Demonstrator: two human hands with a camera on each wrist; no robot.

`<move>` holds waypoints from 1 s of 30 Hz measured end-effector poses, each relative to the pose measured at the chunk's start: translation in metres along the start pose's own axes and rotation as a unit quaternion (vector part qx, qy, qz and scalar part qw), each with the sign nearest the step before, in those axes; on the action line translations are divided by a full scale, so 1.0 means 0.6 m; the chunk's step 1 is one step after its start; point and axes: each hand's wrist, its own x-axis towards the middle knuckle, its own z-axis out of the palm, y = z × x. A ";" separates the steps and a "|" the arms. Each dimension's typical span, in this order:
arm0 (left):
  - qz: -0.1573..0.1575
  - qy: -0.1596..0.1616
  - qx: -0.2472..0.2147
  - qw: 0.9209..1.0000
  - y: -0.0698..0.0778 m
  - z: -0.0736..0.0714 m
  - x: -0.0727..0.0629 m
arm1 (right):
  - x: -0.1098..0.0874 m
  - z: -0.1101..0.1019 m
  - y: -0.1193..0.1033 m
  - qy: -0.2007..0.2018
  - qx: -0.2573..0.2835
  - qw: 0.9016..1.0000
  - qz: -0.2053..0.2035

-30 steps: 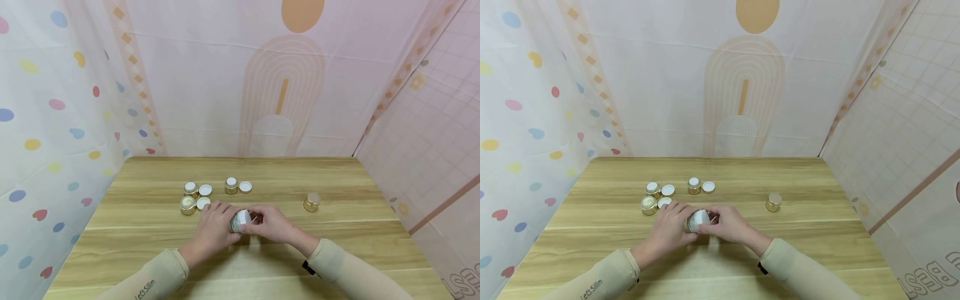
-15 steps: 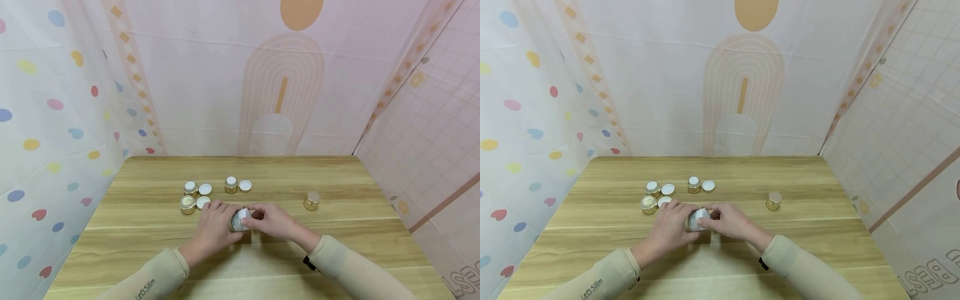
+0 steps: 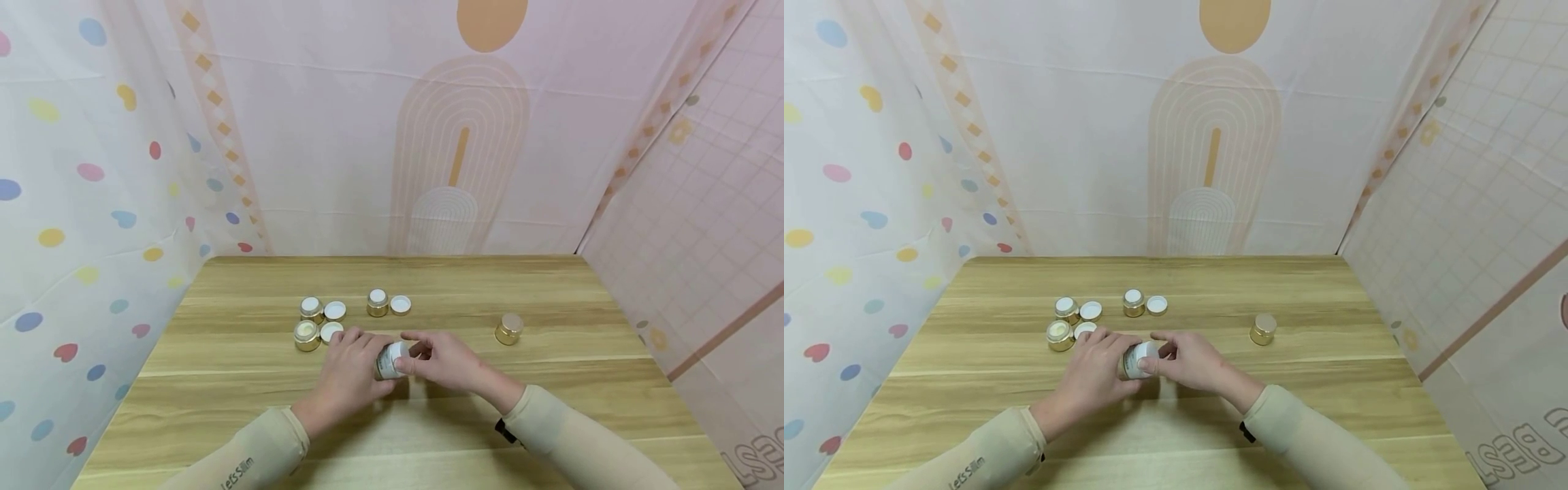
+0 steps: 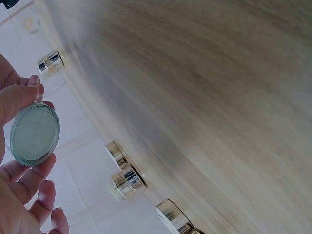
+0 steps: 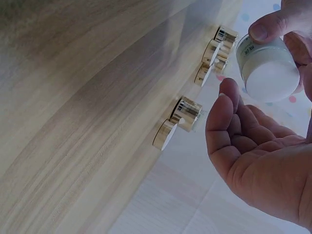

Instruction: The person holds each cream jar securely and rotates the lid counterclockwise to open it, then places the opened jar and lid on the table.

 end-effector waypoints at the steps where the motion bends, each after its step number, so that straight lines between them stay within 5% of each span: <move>1: 0.000 0.001 -0.002 1.000 0.000 0.000 0.000 | 0.000 0.001 0.000 0.003 -0.003 1.000 0.003; 10: 0.000 0.002 -0.003 1.000 -0.003 0.001 -0.003 | -0.001 0.000 0.001 -0.004 -0.011 0.999 -0.033; 30: 0.005 -0.005 0.016 1.000 -0.001 0.004 -0.003 | -0.001 0.002 -0.004 -0.022 -0.009 1.000 -0.019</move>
